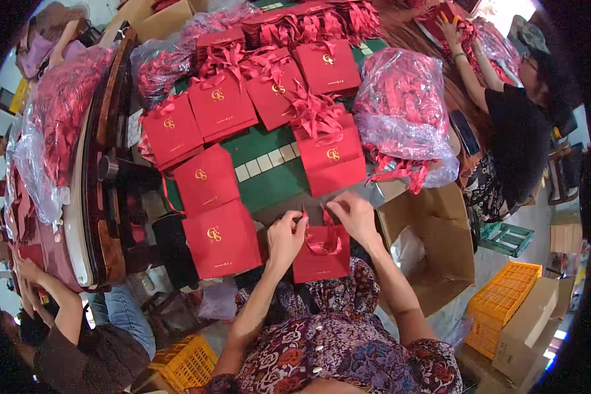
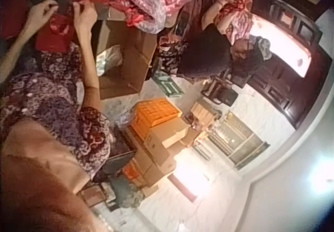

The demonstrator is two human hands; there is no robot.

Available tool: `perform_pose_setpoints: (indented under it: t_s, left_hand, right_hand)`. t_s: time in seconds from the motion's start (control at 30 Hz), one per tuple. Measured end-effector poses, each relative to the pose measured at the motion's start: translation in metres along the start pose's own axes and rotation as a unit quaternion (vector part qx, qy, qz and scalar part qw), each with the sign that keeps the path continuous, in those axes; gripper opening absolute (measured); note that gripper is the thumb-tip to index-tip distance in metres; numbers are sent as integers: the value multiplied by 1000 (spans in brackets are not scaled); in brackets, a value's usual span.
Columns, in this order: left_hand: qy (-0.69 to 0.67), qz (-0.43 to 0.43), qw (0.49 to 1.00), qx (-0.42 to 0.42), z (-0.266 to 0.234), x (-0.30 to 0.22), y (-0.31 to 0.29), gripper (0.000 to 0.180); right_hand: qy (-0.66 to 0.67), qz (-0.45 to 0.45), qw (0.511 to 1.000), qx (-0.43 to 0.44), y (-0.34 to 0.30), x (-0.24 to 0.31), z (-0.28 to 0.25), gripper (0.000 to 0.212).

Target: The person attaches ribbon handles to small red gift bags by threading the ribbons and tying them by hand.

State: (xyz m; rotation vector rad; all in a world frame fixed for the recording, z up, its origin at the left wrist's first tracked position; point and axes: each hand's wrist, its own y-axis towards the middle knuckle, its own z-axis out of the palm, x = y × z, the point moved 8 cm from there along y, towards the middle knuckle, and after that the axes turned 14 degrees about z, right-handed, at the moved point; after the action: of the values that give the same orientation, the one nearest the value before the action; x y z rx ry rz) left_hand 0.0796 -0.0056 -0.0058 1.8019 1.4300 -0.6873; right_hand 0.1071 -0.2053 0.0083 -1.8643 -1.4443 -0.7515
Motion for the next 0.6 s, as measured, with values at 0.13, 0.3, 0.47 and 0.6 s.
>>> perform_pose_setpoints:
  t_s: [0.13,0.3,0.47,0.6]
  left_hand:
    - [35,-38,998,34,5,-2,5,19]
    - [41,-43,998,20,8,-1,5,17]
    - [58,26,998,-16,7,-8,10,20]
    - [66,44,997,-9,15,-10,12,19]
  right_hand:
    - [-48,1,999,-12,-1,3,11,25]
    - [-83,-33,996,-20,-7,8,23,21]
    - [0,-52,998,-26,-8,5,14,17]
    - [58,-29,998,5,-11,1,15,15]
